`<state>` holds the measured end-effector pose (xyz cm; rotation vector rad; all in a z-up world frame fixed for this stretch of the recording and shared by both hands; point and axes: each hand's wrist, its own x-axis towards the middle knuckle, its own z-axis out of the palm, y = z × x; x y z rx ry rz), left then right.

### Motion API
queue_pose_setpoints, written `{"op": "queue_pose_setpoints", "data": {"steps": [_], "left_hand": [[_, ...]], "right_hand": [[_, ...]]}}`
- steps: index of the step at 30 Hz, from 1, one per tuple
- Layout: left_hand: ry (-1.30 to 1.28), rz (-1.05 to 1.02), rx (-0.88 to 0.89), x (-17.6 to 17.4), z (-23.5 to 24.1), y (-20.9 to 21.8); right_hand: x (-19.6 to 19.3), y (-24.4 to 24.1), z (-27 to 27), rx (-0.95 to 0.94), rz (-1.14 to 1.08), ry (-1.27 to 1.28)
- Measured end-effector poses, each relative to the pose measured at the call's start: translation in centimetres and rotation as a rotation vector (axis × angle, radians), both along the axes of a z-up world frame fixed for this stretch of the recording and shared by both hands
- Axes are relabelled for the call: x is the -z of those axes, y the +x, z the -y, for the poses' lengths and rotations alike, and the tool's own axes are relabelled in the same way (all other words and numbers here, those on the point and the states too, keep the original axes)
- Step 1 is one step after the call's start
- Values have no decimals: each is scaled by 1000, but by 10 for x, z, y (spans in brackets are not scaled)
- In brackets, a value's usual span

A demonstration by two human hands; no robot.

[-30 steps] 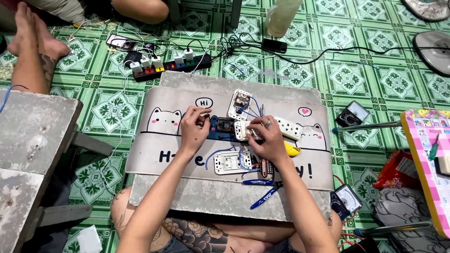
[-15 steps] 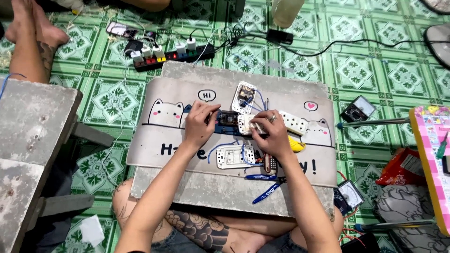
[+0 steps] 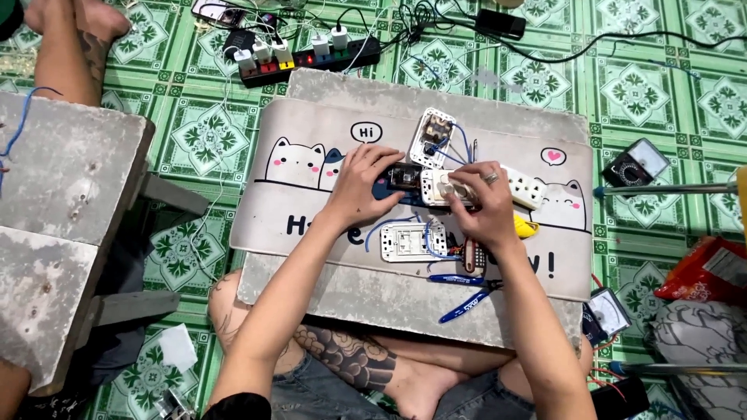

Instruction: The person sits on the floor and assembles an electrical switch or socket by connecting wires to terminals. They use a screwdriver to tighten connections and a utility knife to strip wire insulation, handling multiple components on a small table.

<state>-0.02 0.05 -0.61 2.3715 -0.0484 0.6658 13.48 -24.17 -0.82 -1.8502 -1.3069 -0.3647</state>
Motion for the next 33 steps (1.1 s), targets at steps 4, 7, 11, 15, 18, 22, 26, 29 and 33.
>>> {"op": "queue_pose_setpoints", "data": {"steps": [4,7,11,15,18,22,26,29,33], "left_hand": [[-28,-49,15,18,-7,5],[-84,-40,-4,16,-9,5],[-83,-62,5,14,-8,3],[5,-14,35,9,-6,1],[-124,52,36,19,-10,7],[-231,213,-31,-3,-18,6],[-132,148,-88,-41,-23,-20],[14,-65,-102,-60,-26,-60],[-54,-167,-119,-58,-37,-77]], "right_hand": [[-26,-3,-1,190,-67,92],[-43,-6,8,398,11,147],[-60,-17,13,213,81,11],[-80,-32,10,95,47,-613],[-47,-26,8,97,277,-528],[-49,-16,6,58,206,-460],[-69,-26,-4,111,230,-578],[-71,-39,-24,2,211,-516],[-51,-58,-55,-29,321,-504]]}}
